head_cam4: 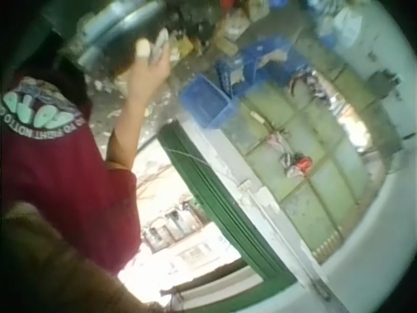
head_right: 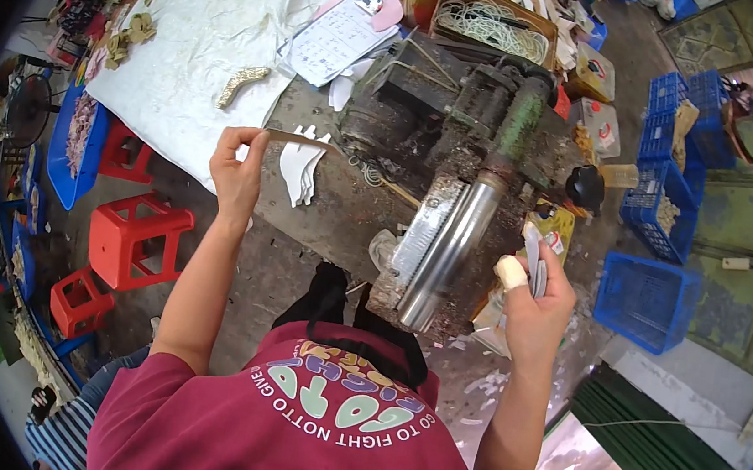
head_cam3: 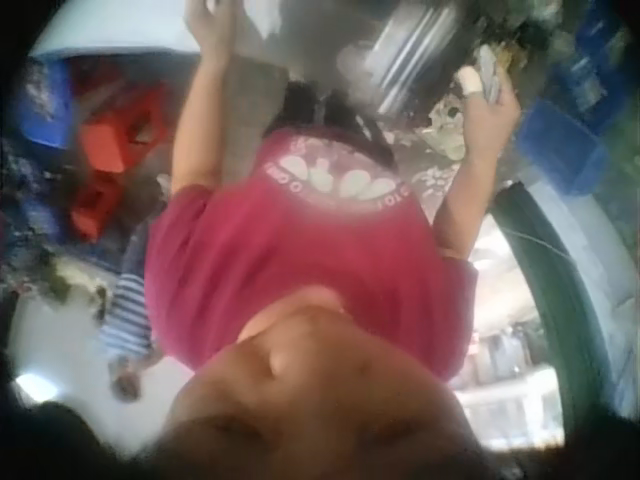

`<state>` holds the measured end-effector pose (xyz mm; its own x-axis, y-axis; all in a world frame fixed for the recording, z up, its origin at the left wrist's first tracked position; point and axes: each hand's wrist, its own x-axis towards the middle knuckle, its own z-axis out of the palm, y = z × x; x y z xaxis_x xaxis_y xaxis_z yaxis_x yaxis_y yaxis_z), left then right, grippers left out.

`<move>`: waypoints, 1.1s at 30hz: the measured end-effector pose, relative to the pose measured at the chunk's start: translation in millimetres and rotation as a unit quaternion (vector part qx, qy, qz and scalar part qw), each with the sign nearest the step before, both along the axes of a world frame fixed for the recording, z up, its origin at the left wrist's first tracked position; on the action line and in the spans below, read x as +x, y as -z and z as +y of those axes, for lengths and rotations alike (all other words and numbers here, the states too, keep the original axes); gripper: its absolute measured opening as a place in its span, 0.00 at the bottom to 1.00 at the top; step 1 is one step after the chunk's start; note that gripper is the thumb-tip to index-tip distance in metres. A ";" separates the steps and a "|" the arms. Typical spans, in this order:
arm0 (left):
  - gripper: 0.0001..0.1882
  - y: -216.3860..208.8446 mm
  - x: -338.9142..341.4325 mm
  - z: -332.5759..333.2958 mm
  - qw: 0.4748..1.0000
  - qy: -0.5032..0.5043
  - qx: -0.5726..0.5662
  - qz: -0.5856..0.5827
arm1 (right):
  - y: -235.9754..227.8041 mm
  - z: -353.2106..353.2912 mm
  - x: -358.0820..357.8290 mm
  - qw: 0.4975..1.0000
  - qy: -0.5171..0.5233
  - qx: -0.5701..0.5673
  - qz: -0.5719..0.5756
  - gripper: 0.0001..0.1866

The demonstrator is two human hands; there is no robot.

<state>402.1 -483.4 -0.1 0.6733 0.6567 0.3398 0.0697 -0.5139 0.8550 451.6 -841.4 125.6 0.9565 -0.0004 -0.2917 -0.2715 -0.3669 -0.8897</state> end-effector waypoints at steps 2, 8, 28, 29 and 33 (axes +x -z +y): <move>0.02 21.3 -8.5 23.8 0.989 0.033 0.136 0.043 | -2.6 5.2 -2.3 1.000 -0.008 0.014 0.001 0.24; 0.09 82.4 -44.5 10.5 0.908 0.202 0.259 0.259 | -3.5 24.8 -13.0 0.997 -0.051 0.036 -0.042 0.27; 0.05 -120.5 6.5 -135.9 0.793 0.346 -0.500 -0.041 | -20.1 -23.2 -28.0 0.987 -0.122 -0.090 -0.058 0.19; 0.05 -123.4 6.8 -143.3 0.798 0.360 -0.483 -0.028 | -20.5 -30.2 -26.4 0.985 -0.101 -0.070 -0.121 0.17; 0.02 -119.6 4.1 -182.3 0.855 0.420 -0.302 -0.035 | -34.4 -7.6 -27.3 0.988 -0.093 0.081 -0.091 0.12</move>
